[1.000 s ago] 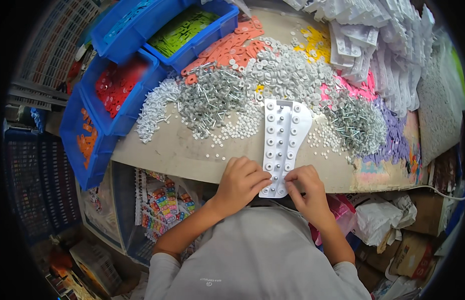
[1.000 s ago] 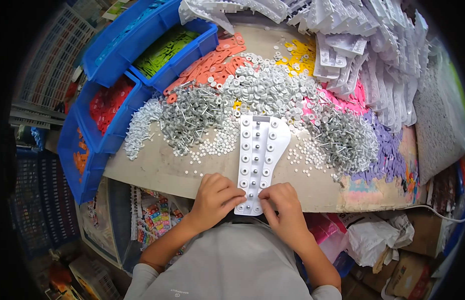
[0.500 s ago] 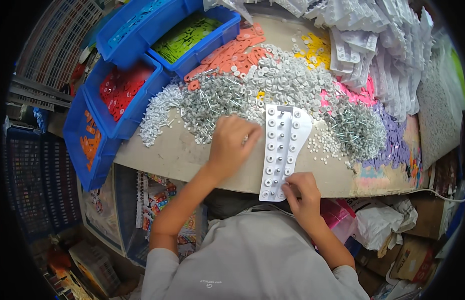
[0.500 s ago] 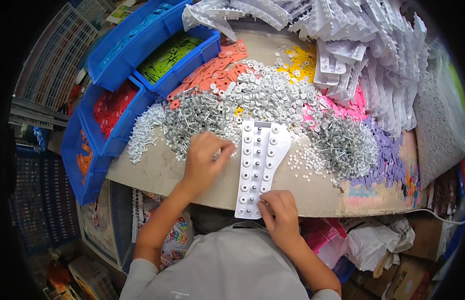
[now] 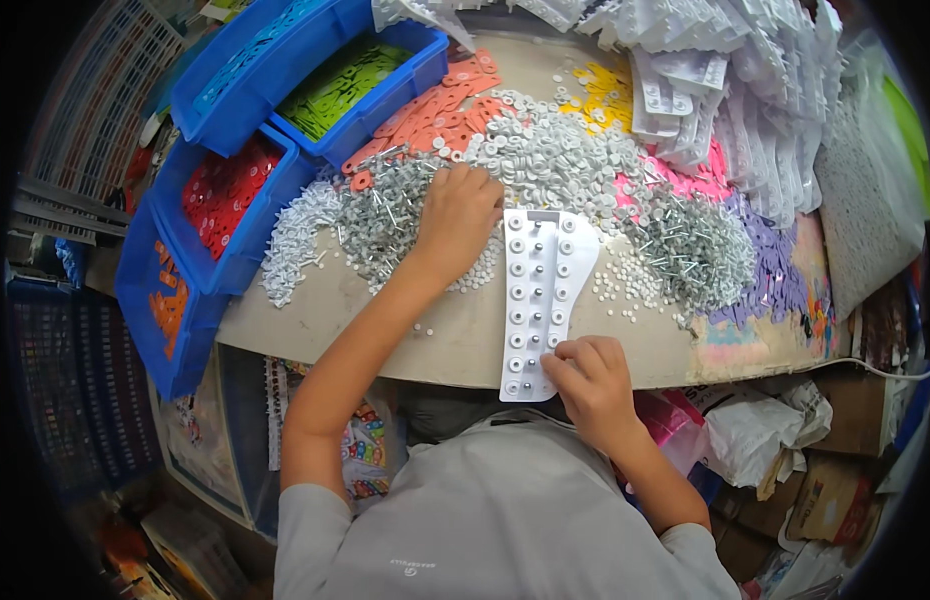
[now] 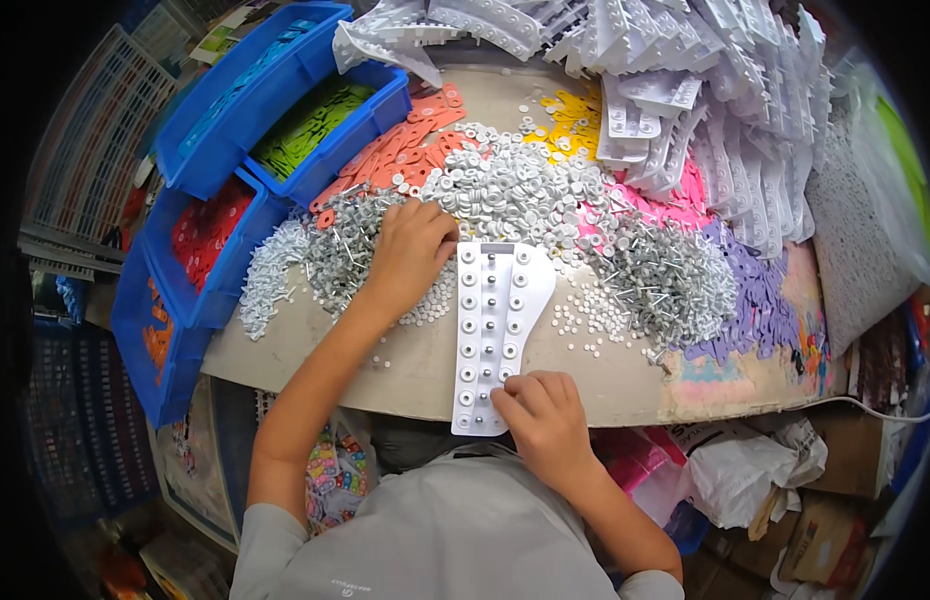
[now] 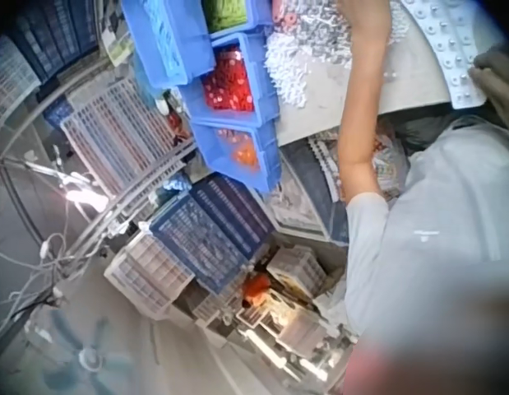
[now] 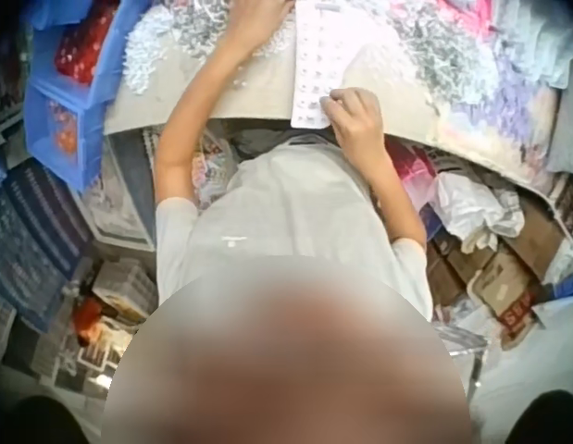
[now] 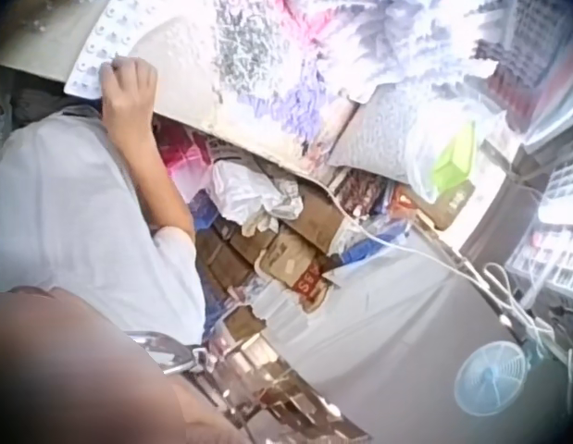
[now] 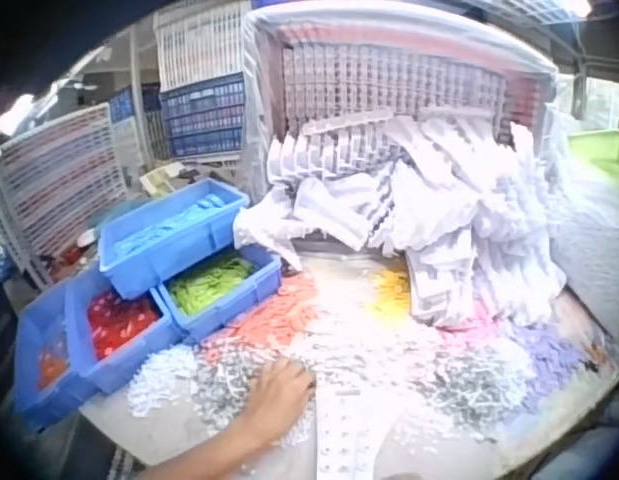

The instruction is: Manually assembling toy xylophones by inserting colored metal keys and plastic pins into a white base.

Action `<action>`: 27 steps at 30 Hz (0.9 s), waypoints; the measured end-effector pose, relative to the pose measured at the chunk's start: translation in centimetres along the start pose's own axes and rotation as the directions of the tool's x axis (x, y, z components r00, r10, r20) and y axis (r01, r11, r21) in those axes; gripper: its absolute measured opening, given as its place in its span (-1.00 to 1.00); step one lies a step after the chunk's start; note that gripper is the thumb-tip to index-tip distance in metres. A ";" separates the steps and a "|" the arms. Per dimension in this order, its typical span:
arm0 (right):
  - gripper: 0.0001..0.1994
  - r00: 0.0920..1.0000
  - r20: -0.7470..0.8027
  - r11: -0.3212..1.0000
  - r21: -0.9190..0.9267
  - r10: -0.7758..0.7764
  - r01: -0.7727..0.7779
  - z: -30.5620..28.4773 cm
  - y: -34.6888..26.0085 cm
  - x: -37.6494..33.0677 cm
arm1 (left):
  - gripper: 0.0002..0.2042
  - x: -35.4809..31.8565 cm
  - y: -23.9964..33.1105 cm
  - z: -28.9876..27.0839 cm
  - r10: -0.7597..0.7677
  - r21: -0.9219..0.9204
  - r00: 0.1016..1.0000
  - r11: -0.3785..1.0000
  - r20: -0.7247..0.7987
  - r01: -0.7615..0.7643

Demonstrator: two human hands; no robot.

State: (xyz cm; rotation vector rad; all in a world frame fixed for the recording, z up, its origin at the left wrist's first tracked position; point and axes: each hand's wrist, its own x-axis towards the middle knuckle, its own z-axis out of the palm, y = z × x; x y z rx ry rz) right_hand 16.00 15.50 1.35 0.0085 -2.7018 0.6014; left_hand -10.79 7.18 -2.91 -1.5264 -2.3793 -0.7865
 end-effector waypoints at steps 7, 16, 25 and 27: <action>-0.80 0.991 -0.049 0.973 0.201 0.124 -0.112 1.5 0.5 -1.3 | -0.87 -0.4 1.1 -2.3 -0.106 -0.084 0.994 0.991 -0.019 0.104; -0.86 0.938 -0.163 0.894 0.389 0.305 -0.222 2.0 1.4 -2.0 | -0.90 -7.5 6.7 -8.2 -0.110 -0.483 0.992 0.866 0.068 0.129; -0.93 0.937 -0.184 0.944 -0.094 0.295 -0.316 -0.7 8.6 4.9 | -0.92 -13.4 10.2 -8.2 -0.328 -0.662 0.896 0.605 0.299 0.442; -0.93 0.935 -0.239 0.952 -0.093 0.264 -0.292 0.0 9.4 6.4 | -0.92 -13.5 10.3 -8.4 -0.326 -0.676 0.899 0.595 0.292 0.436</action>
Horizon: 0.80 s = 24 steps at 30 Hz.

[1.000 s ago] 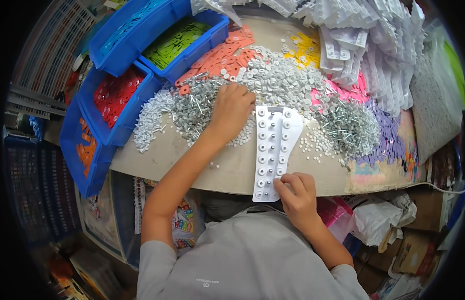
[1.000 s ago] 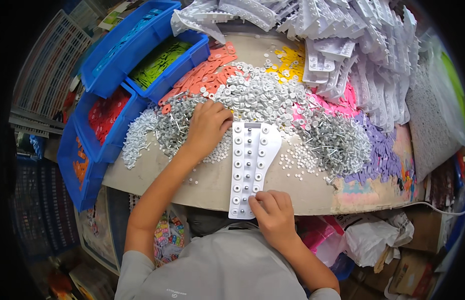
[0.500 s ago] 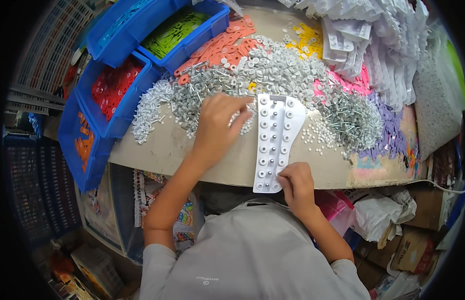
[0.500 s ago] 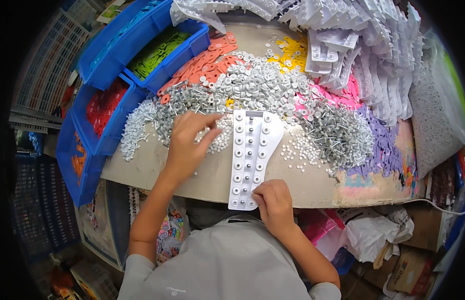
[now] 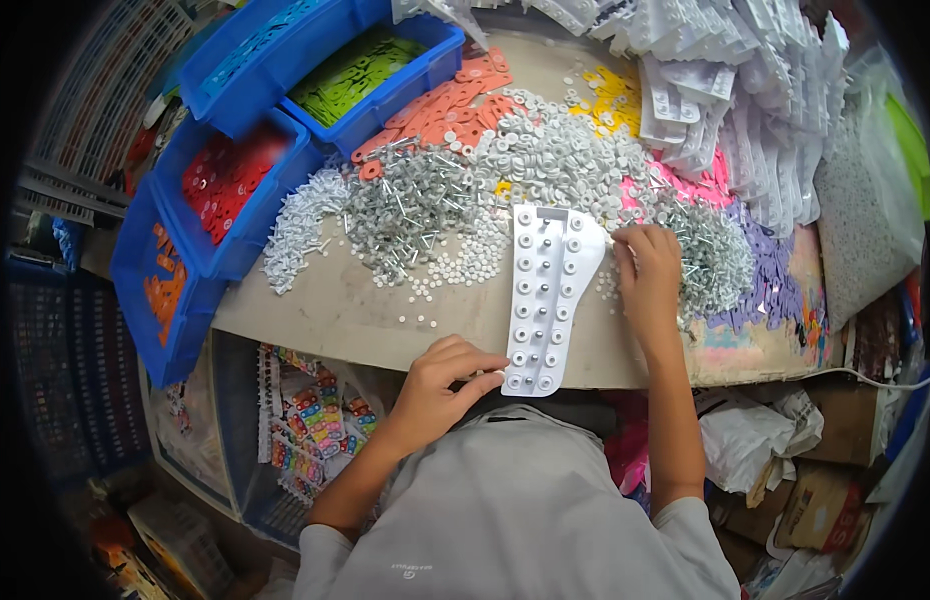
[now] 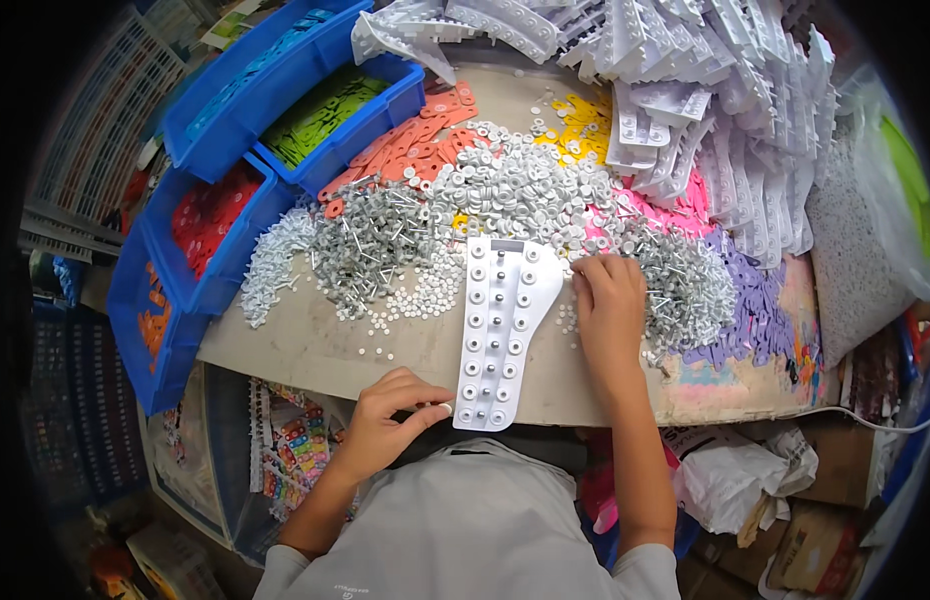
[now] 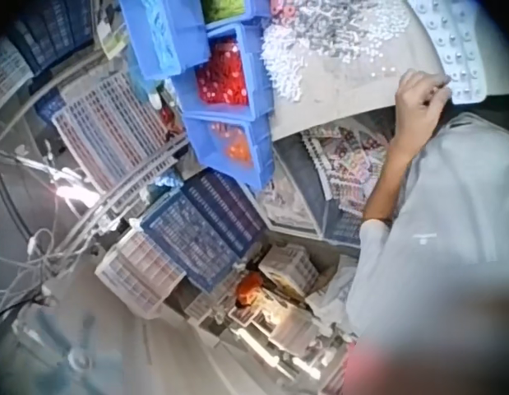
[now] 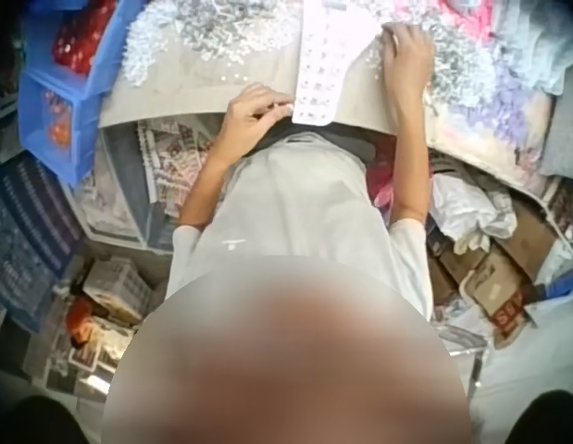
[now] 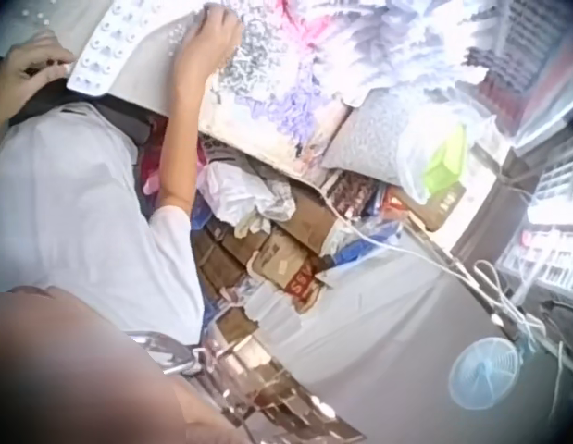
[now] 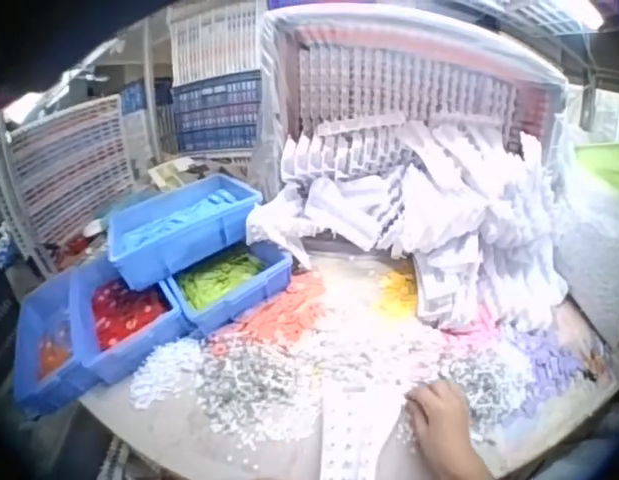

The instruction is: Manually assembling toy xylophones by inserting colored metal keys and plastic pins into a white base.

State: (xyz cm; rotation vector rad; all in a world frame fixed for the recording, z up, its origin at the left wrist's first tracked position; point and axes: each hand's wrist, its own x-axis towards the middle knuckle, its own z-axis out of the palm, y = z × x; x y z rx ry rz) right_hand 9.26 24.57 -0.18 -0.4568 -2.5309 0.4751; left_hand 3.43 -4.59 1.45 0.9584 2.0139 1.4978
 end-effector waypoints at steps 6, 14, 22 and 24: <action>-0.91 0.998 0.063 0.994 -0.101 -0.031 0.038 2.9 1.4 1.1 | -0.93 -0.5 0.0 -0.3 -0.019 -0.034 1.000 0.999 0.005 0.019; -0.96 0.985 0.064 0.985 0.061 0.160 -0.164 -0.9 -1.9 -1.4 | -0.93 -0.7 -1.1 1.7 0.079 0.010 0.996 0.997 0.042 -0.080; -0.88 0.868 0.497 0.873 0.417 0.013 -0.252 -5.8 -7.8 -7.4 | -0.91 -0.3 -0.9 3.1 0.041 0.145 0.998 0.989 -0.038 -0.035; -0.88 0.832 0.554 0.821 0.466 0.020 -0.330 -5.3 -8.0 -8.5 | -0.91 -0.3 -1.0 3.1 0.010 0.127 1.000 0.992 -0.014 -0.008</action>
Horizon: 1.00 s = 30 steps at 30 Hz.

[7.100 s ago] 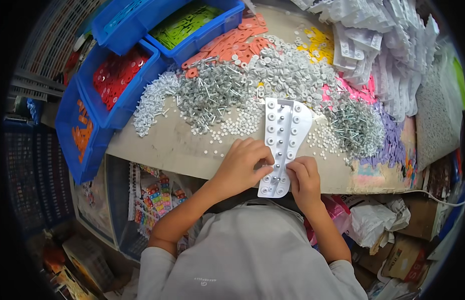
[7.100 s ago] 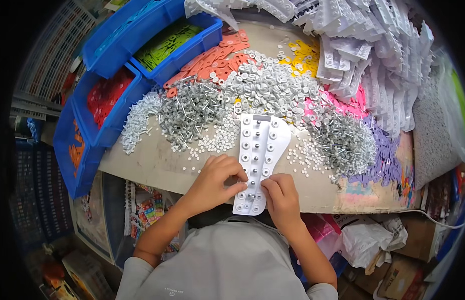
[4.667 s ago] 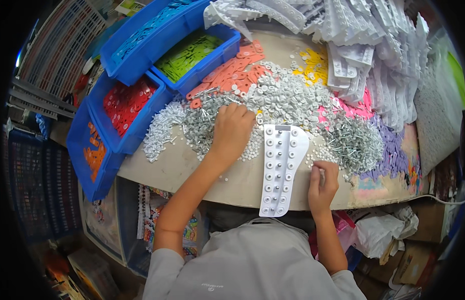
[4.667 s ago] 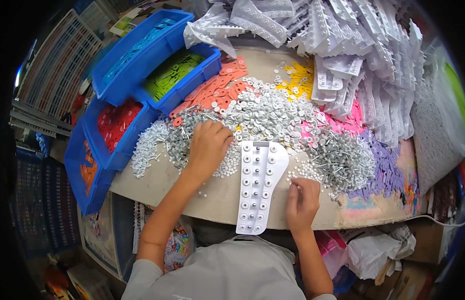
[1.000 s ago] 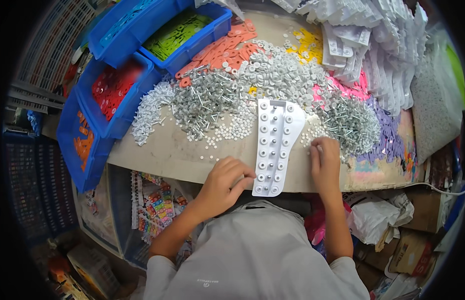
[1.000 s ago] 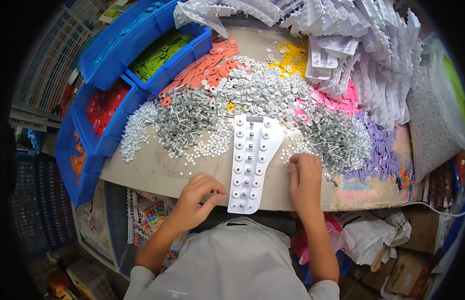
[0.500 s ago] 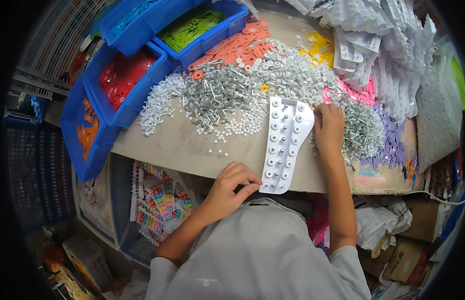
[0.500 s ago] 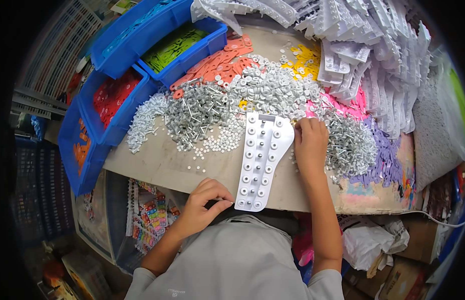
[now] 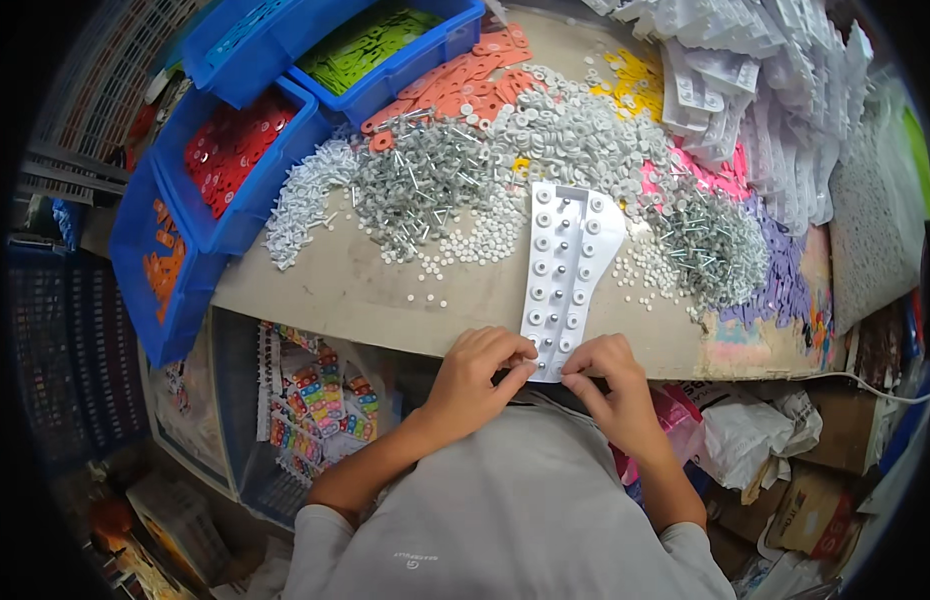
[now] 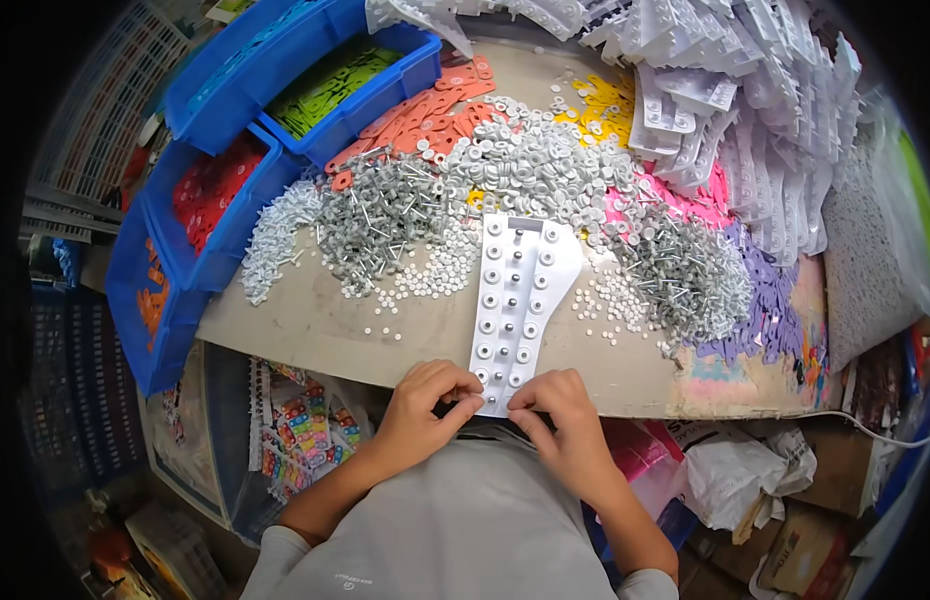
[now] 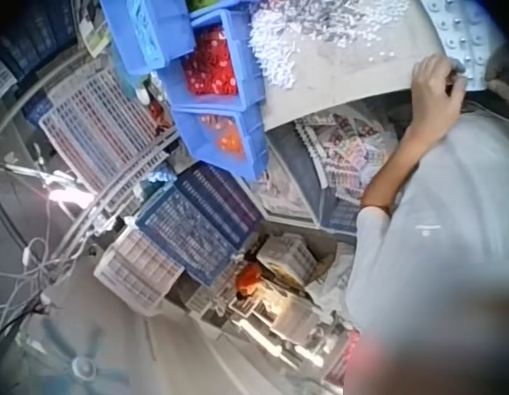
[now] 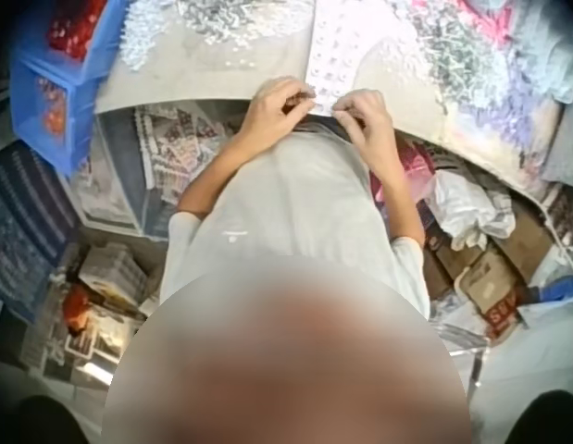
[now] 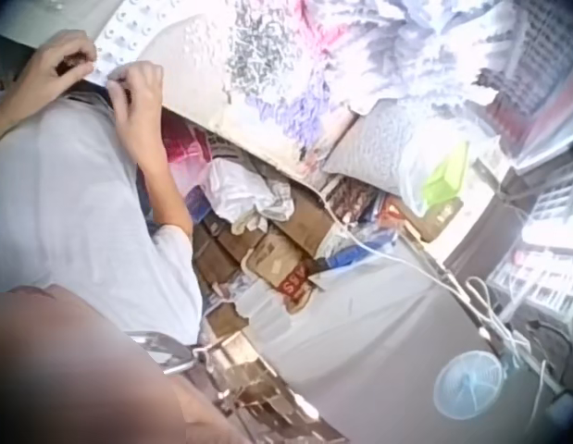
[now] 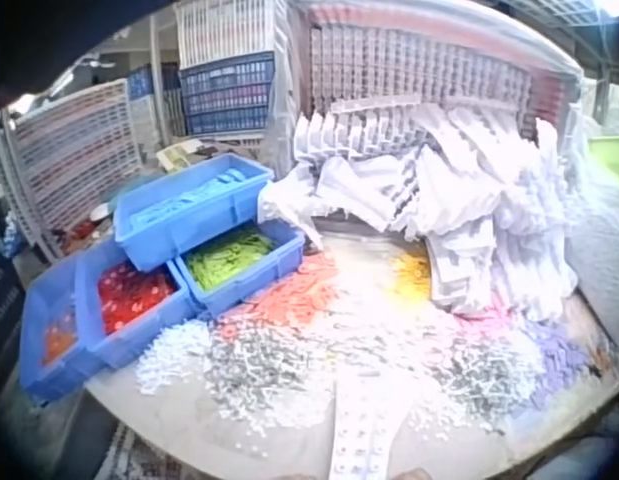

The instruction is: Manually assembling toy xylophones by inserting colored metal keys and plastic pins into a white base.

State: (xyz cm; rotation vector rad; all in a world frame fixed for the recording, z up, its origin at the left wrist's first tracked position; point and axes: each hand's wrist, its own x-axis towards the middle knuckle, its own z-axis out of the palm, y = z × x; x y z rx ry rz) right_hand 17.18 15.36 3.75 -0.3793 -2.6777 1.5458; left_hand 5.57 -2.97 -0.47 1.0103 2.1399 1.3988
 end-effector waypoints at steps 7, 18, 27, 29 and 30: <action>-0.85 0.986 -0.161 0.999 -0.013 0.045 -0.047 2.4 0.8 -0.5 | -0.85 -0.3 -1.8 0.1 0.304 0.150 0.951 0.944 -0.053 -0.293; -0.86 0.928 -0.301 0.966 -0.200 -0.219 0.163 3.4 2.4 -0.8 | -0.82 -0.2 -2.9 0.1 0.317 0.092 0.942 0.947 -0.108 -0.308; -0.91 0.938 -0.230 0.749 -0.661 -0.260 0.045 -1.7 -0.4 7.3 | -0.86 0.2 -6.3 -2.4 0.256 0.209 0.854 0.962 -0.453 -0.178; -0.87 0.849 -0.278 0.764 -0.612 -0.449 0.204 0.3 -5.6 9.9 | -0.90 0.3 -6.7 -2.2 0.293 0.220 0.800 0.953 -0.523 -0.206; -0.88 0.801 -0.214 0.724 -0.597 -0.560 0.346 1.6 -8.2 11.4 | -0.89 0.3 -6.3 -2.2 0.297 0.198 0.804 0.954 -0.516 -0.225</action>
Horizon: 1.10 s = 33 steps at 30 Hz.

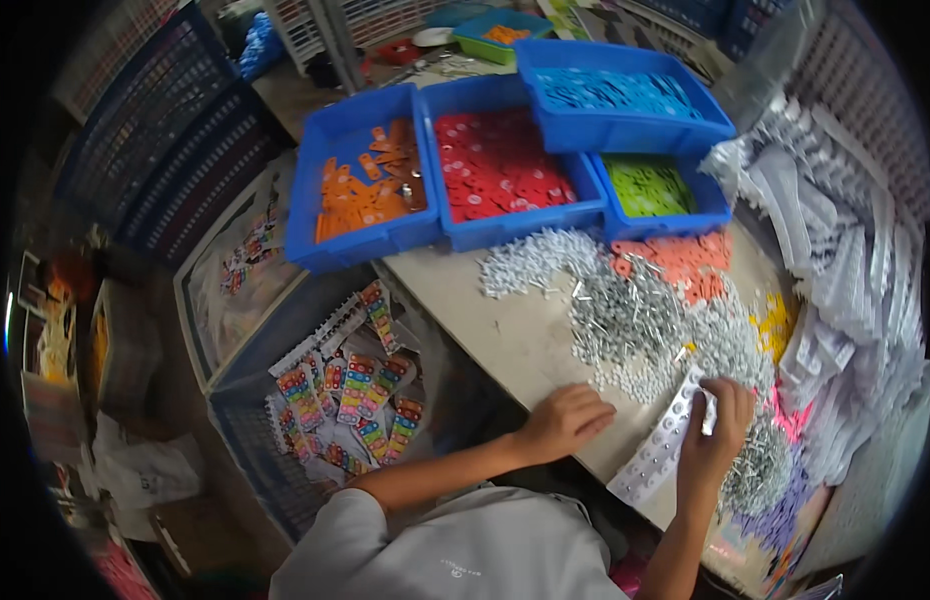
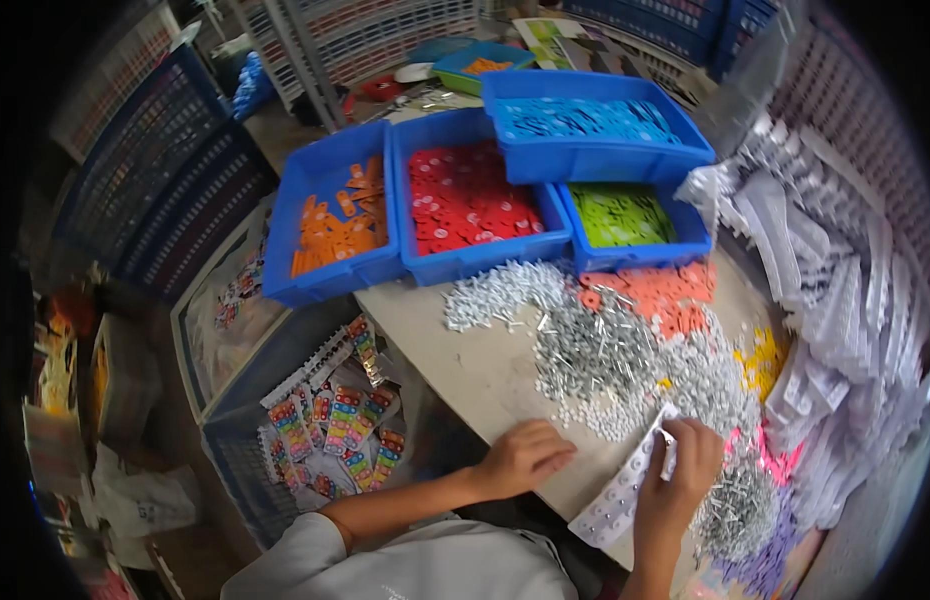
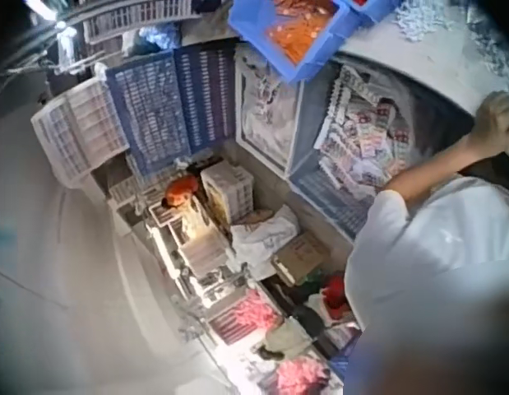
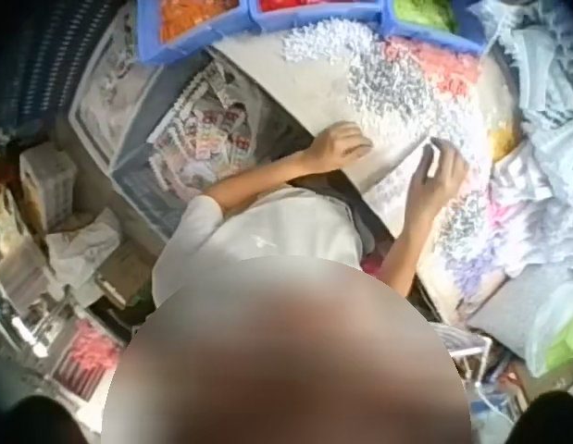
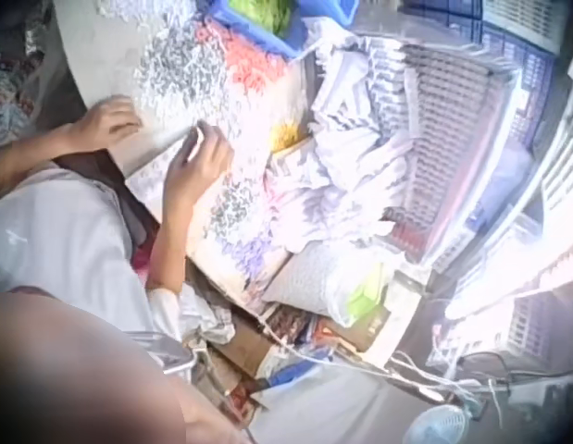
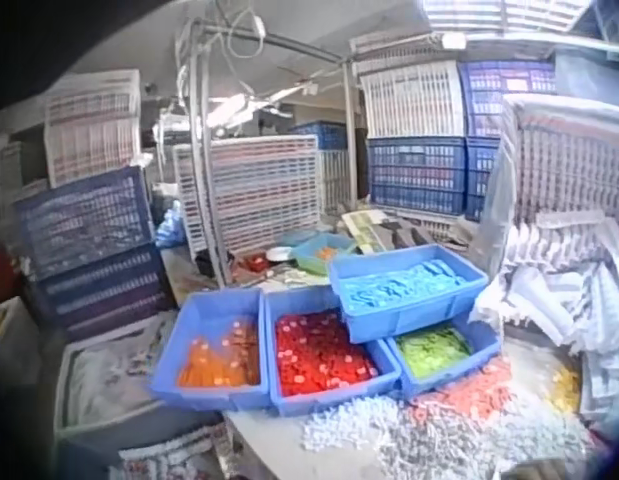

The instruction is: Manually assembling toy xylophones by inserting colored metal keys and plastic pins into a white base.

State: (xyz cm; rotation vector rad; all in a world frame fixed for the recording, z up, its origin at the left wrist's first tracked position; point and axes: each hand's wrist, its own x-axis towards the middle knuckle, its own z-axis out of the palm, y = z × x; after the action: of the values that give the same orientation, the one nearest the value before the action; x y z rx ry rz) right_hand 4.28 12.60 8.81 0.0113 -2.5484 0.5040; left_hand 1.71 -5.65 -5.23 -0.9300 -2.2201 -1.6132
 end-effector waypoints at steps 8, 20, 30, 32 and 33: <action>-0.90 0.811 0.097 0.708 0.554 -0.577 0.438 18.9 -12.0 18.4 | -0.83 -0.9 0.8 -1.7 0.011 -0.057 1.000 0.998 -0.010 -0.012; -0.72 0.711 0.552 0.898 0.206 -0.435 0.389 32.7 -14.5 21.6 | -0.83 5.8 -3.6 -27.4 -0.137 0.328 0.790 0.857 -0.598 0.397; -0.76 0.967 0.172 0.937 0.326 -0.187 0.123 29.2 -15.0 21.2 | -0.45 14.1 -22.0 -37.5 -0.771 0.837 0.616 0.224 -0.161 0.499; -0.78 0.962 0.216 0.730 0.682 -0.164 -0.029 26.3 -14.4 20.7 | -0.48 13.8 -22.8 -38.2 -0.788 0.830 0.603 0.251 -0.124 0.499; -0.79 0.956 0.234 0.686 0.726 -0.176 -0.051 23.7 -14.3 20.0 | -0.50 13.2 -23.2 -38.8 -0.804 0.821 0.587 0.270 -0.096 0.504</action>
State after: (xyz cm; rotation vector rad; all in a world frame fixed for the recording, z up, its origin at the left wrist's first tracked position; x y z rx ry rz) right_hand -23.28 -7.29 5.43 0.4960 -2.4117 1.5630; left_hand -29.27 -40.90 -1.86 0.1001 -3.3864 -0.3290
